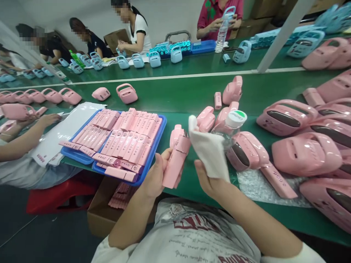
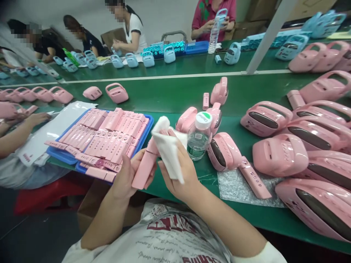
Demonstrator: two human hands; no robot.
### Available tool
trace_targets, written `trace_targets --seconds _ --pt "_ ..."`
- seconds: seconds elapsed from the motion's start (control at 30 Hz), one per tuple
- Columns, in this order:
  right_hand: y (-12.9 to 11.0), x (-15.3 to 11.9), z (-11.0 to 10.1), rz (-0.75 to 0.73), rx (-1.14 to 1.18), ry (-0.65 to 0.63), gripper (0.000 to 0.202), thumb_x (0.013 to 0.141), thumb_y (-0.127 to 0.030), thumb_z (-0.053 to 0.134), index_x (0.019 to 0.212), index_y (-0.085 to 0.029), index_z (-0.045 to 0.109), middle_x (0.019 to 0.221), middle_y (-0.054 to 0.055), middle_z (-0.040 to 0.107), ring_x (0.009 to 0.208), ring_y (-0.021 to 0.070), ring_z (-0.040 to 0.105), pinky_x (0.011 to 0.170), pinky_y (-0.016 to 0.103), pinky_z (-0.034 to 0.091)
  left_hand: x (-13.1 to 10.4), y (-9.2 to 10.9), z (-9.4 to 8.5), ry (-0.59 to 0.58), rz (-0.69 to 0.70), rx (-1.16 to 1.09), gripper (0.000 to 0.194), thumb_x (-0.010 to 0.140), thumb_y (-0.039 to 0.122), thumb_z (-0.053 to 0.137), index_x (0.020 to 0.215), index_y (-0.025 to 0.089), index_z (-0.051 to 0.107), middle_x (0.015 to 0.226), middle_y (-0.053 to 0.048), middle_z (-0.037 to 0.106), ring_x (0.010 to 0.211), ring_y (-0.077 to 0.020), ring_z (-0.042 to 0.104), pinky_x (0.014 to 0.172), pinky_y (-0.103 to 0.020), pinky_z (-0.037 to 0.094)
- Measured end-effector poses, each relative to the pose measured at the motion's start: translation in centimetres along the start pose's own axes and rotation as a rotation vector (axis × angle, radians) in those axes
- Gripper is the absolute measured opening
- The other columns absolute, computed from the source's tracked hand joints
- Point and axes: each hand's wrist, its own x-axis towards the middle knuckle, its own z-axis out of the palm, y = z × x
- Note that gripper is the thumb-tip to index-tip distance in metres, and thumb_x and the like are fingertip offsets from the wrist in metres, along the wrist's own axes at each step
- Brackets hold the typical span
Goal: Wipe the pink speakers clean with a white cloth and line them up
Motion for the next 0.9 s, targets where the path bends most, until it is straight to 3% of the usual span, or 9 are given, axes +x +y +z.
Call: trace_targets --seconds 0.13,0.2,0.33,0.43,0.53,0.63,0.73,0.8,0.9 --pt "0.0 0.8 1.3 -0.508 -0.011 -0.285 0.041 0.094 -0.019 0.049 0.134 -0.019 0.056 0.133 0.009 0.063 0.137 0.0207 0.046 0.119 0.038 0.033 0.7 -0.8 0.6 -0.028 -0.022 -0.280 0.085 0.062 0.084 0.059 0.113 0.016 0.064 0.058 0.002 0.058 0.045 -0.0100 0.052 0.041 -0.019 0.042" --pt "0.4 0.9 1.3 -0.668 -0.131 -0.290 0.040 0.096 -0.014 0.042 0.134 -0.013 0.054 0.130 0.012 0.065 0.137 0.0191 0.046 0.119 0.039 0.033 0.8 -1.3 0.5 -0.074 -0.040 -0.335 0.086 0.056 0.084 0.063 0.108 0.015 0.066 0.057 0.003 0.056 0.044 -0.0085 0.051 0.040 -0.018 0.041" --pt "1.4 1.2 1.1 -0.564 -0.236 -0.053 0.045 0.096 -0.020 0.045 0.140 -0.010 0.046 0.139 0.018 0.057 0.146 0.0234 0.030 0.119 0.047 0.032 0.8 -2.8 0.5 -0.139 -0.022 -0.298 0.090 0.058 0.091 0.052 0.109 0.018 0.065 0.058 0.002 0.060 0.036 -0.0080 0.045 0.032 -0.019 0.031" --pt "1.7 0.3 1.3 -0.645 -0.070 -0.193 0.042 0.097 -0.027 0.044 0.136 -0.013 0.051 0.132 0.015 0.063 0.140 0.0202 0.041 0.119 0.039 0.032 1.1 -3.2 0.2 -0.134 -0.012 -0.308 0.089 0.059 0.093 0.047 0.098 0.015 0.067 0.047 0.003 0.050 0.032 -0.0082 0.040 0.030 -0.020 0.027" --pt "1.6 -1.0 1.2 -0.332 0.235 -0.138 0.036 0.098 -0.037 0.045 0.120 -0.018 0.065 0.115 0.009 0.073 0.117 0.0213 0.065 0.107 0.036 0.049 1.3 -2.9 -0.5 -0.155 -0.015 -0.323 0.082 0.062 0.090 0.050 0.090 0.014 0.068 0.047 0.003 0.049 0.030 -0.0062 0.036 0.030 -0.019 0.024" --pt "1.2 -1.4 0.5 0.199 0.460 0.226 0.041 0.100 -0.044 0.039 0.122 -0.020 0.064 0.107 0.007 0.076 0.101 0.0230 0.072 0.088 0.039 0.060 1.4 -2.6 -1.0 -0.175 0.000 -0.330 0.051 0.072 0.064 0.070 0.089 0.016 0.068 0.061 0.004 0.056 0.030 -0.0028 0.039 0.030 -0.016 0.027" --pt "0.9 -1.4 0.1 0.508 0.599 0.488 0.049 0.094 -0.052 0.050 0.129 -0.018 0.059 0.106 0.009 0.075 0.101 0.0251 0.072 0.087 0.041 0.060 1.4 -2.5 -0.8 -0.080 -0.002 -0.328 0.034 0.075 0.045 0.077 0.090 0.015 0.069 0.078 0.000 0.061 0.050 -0.0061 0.058 0.044 -0.016 0.044" --pt "1.0 -1.8 0.4 0.536 0.569 0.524 0.052 0.092 -0.053 0.054 0.131 -0.019 0.057 0.108 0.009 0.075 0.105 0.0257 0.070 0.091 0.042 0.059 1.4 -2.7 -0.4 -0.002 -0.019 -0.330 0.042 0.073 0.047 0.078 0.097 0.014 0.070 0.084 -0.002 0.061 0.064 -0.0091 0.062 0.055 -0.018 0.050" --pt "1.4 -2.6 0.9 0.249 0.298 0.274 0.043 0.097 -0.042 0.048 0.134 -0.021 0.056 0.114 0.009 0.073 0.111 0.0242 0.068 0.098 0.040 0.056 1.4 -3.1 0.1 0.019 -0.071 -0.310 0.048 0.072 0.054 0.077 0.095 0.013 0.070 0.075 -0.001 0.058 0.058 -0.0080 0.056 0.051 -0.018 0.046"
